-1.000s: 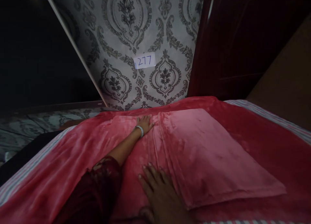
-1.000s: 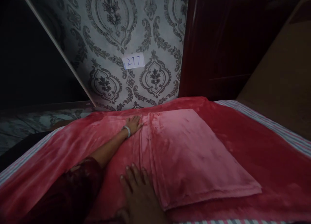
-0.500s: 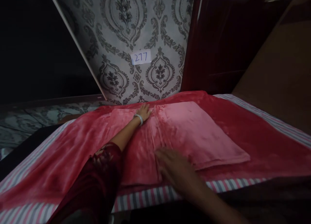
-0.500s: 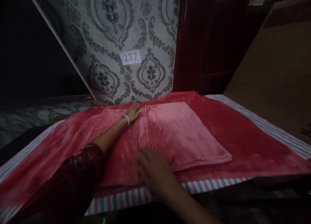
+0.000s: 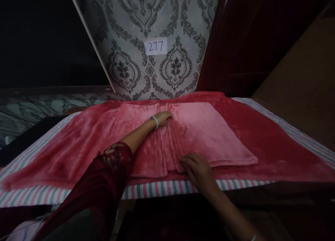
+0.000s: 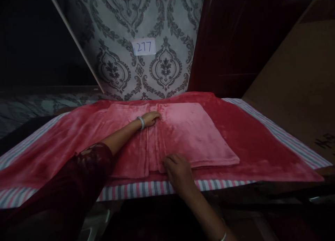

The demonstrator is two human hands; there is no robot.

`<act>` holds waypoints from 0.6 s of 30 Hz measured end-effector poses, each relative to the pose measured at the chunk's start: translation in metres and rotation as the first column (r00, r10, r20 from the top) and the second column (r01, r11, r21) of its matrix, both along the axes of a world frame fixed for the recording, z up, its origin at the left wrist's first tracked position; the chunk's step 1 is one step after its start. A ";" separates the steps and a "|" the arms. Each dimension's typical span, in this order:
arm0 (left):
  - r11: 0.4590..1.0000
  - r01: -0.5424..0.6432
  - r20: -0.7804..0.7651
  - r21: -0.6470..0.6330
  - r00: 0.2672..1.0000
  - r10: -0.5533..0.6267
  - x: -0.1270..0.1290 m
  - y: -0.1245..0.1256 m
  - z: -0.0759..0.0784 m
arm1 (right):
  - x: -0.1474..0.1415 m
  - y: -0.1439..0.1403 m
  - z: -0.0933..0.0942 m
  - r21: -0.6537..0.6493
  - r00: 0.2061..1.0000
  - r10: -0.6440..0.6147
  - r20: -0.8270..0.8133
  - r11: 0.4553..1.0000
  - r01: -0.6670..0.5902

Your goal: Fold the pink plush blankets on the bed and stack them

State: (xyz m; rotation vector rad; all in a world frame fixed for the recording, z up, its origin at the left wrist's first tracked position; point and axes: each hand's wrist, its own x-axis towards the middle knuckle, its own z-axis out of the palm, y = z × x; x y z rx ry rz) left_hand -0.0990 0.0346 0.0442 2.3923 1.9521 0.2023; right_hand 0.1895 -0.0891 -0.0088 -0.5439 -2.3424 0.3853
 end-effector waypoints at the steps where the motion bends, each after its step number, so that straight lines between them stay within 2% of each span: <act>1: 1.000 -0.019 -0.002 -0.005 1.000 0.019 0.001 0.002 0.003 | 0.001 0.001 0.001 -0.014 1.000 0.021 -0.013 1.000 -0.021; 5: 0.991 -0.130 -0.016 0.045 0.991 0.130 0.015 0.012 0.018 | 0.003 0.015 0.014 -0.111 0.998 0.047 -0.037 0.992 -0.051; 8: 0.976 -0.187 -0.020 0.112 0.981 0.191 0.028 0.020 0.022 | -0.004 0.023 0.019 -0.048 0.998 -0.039 0.050 0.998 0.042; 10: 0.974 -0.213 -0.031 0.083 0.976 0.216 0.033 0.025 0.016 | -0.013 0.022 0.015 0.023 0.976 -0.064 0.206 0.998 0.061; 13: 0.963 -0.270 -0.053 -0.022 0.962 0.268 0.031 0.028 -0.001 | -0.022 0.013 0.001 0.044 0.921 -0.019 0.388 0.999 0.002; 16: 0.945 -0.319 -0.064 -0.074 0.947 0.314 0.024 0.030 -0.018 | -0.023 0.006 -0.009 0.034 0.908 -0.001 0.420 0.999 -0.014; 18: 0.938 -0.333 -0.070 -0.095 0.942 0.328 0.022 0.030 -0.023 | -0.022 0.005 -0.010 0.019 0.908 0.005 0.420 1.000 -0.015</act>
